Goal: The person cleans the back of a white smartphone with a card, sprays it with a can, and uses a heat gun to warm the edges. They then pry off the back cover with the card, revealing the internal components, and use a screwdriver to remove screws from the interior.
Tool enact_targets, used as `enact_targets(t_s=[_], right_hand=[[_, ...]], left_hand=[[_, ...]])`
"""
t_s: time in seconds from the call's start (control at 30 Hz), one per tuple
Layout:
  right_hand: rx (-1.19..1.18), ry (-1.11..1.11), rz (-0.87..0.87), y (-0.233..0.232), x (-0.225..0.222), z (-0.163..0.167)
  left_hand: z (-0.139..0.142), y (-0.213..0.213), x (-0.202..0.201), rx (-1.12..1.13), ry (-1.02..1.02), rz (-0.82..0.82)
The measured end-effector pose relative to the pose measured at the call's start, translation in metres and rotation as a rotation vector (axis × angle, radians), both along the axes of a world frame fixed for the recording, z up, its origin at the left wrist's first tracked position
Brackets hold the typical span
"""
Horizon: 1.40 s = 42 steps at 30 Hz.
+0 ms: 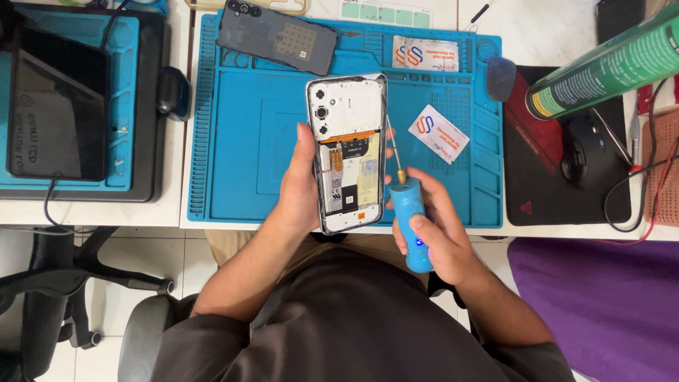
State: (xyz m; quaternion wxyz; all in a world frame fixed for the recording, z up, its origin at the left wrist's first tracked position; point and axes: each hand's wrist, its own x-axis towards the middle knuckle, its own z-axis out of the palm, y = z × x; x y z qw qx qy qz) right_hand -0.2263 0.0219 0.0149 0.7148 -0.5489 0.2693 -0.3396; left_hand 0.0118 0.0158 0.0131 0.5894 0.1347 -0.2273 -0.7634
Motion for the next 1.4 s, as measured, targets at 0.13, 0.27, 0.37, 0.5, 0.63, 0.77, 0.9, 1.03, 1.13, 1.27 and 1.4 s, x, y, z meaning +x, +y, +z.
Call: enact_targets(t_s=[0.13, 0.27, 0.37, 0.5, 0.63, 0.77, 0.9, 1.03, 1.13, 1.27, 1.4], right_hand=[[0.051, 0.030, 0.002, 0.005, -0.002, -0.002], [0.077, 0.038, 0.021, 0.012, -0.004, -0.004], [0.066, 0.031, 0.034, 0.014, -0.005, -0.005], [0.062, 0.041, 0.040, 0.015, -0.005, -0.006], [0.063, 0.036, 0.027, 0.013, -0.005, -0.005], [0.025, 0.079, 0.014, 0.008, -0.004, -0.004], [-0.009, 0.037, -0.003, 0.003, -0.003, -0.003], [-0.029, 0.039, -0.021, 0.001, -0.002, -0.003], [0.001, 0.068, -0.007, 0.003, -0.003, -0.003], [0.027, 0.086, 0.018, 0.008, -0.004, -0.003], [0.074, 0.078, 0.024, 0.010, -0.003, -0.004]], left_hand=[[0.000, -0.001, 0.002, 0.008, 0.007, 0.013], [0.002, -0.002, 0.003, -0.050, 0.027, 0.087], [0.004, -0.004, 0.002, -0.041, -0.006, 0.152], [0.003, -0.005, 0.004, -0.055, 0.031, 0.132], [-0.001, -0.002, 0.003, -0.114, 0.075, 0.087], [-0.002, 0.000, 0.002, -0.085, 0.032, 0.058], [-0.001, 0.001, -0.002, -0.111, -0.037, 0.072], [0.003, 0.001, -0.004, -0.125, -0.020, 0.067], [0.006, 0.002, 0.001, -0.109, 0.028, 0.099], [0.008, -0.005, 0.005, -0.129, 0.056, 0.159], [0.007, -0.007, 0.004, -0.149, 0.027, 0.203]])
